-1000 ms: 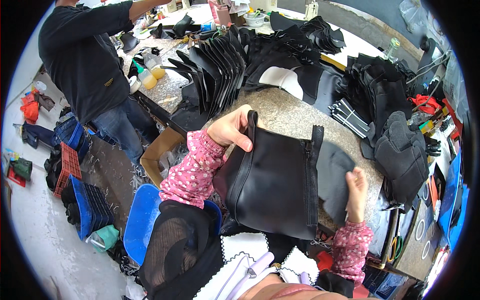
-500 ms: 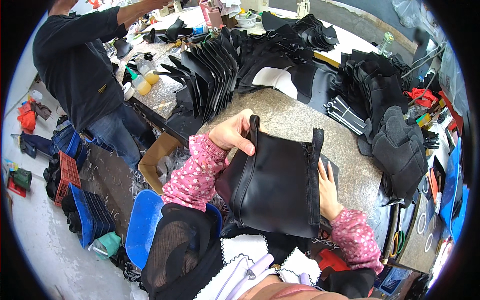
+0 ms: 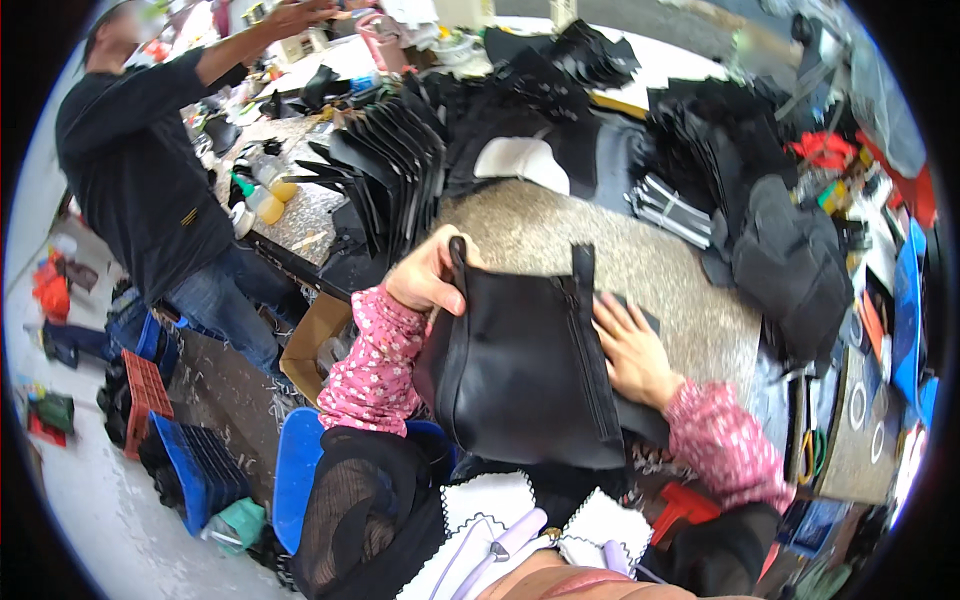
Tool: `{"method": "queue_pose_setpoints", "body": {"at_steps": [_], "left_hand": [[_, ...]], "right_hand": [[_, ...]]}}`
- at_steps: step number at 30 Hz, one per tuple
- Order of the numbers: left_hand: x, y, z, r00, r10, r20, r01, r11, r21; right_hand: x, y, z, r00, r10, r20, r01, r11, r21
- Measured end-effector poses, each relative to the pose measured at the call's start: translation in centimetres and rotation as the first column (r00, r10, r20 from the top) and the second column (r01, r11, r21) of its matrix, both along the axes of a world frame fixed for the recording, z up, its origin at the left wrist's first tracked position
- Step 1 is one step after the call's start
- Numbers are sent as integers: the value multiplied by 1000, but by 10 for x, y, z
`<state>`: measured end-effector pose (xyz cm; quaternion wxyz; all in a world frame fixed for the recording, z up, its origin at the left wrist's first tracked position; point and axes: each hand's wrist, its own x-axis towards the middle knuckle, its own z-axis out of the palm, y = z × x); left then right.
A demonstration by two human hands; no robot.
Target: Manually aligning and preparing shoe upper leather pieces for stitching at a workstation.
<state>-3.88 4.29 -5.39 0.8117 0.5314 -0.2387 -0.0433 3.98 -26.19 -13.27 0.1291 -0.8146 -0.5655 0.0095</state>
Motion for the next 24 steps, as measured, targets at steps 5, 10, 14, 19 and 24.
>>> {"method": "queue_pose_setpoints", "body": {"at_steps": [5,10,14,19,24], "left_hand": [[-6,25,-16,985,165,47,-161,983,-85],[16,46,-39,987,-87,139,130,931,-340],[-8,49,-25,992,117,58,-92,943,-320],[-26,63,-26,989,100,107,-56,934,-354],[-32,66,-26,989,14,148,44,925,-377]], "right_hand": [[5,14,-10,991,46,129,-51,998,37],[-3,6,-14,996,50,73,-52,998,33],[-1,-10,-3,998,-37,58,34,998,47],[12,-15,29,982,-40,185,29,998,63],[6,-3,-3,990,133,38,-135,989,68]]}}
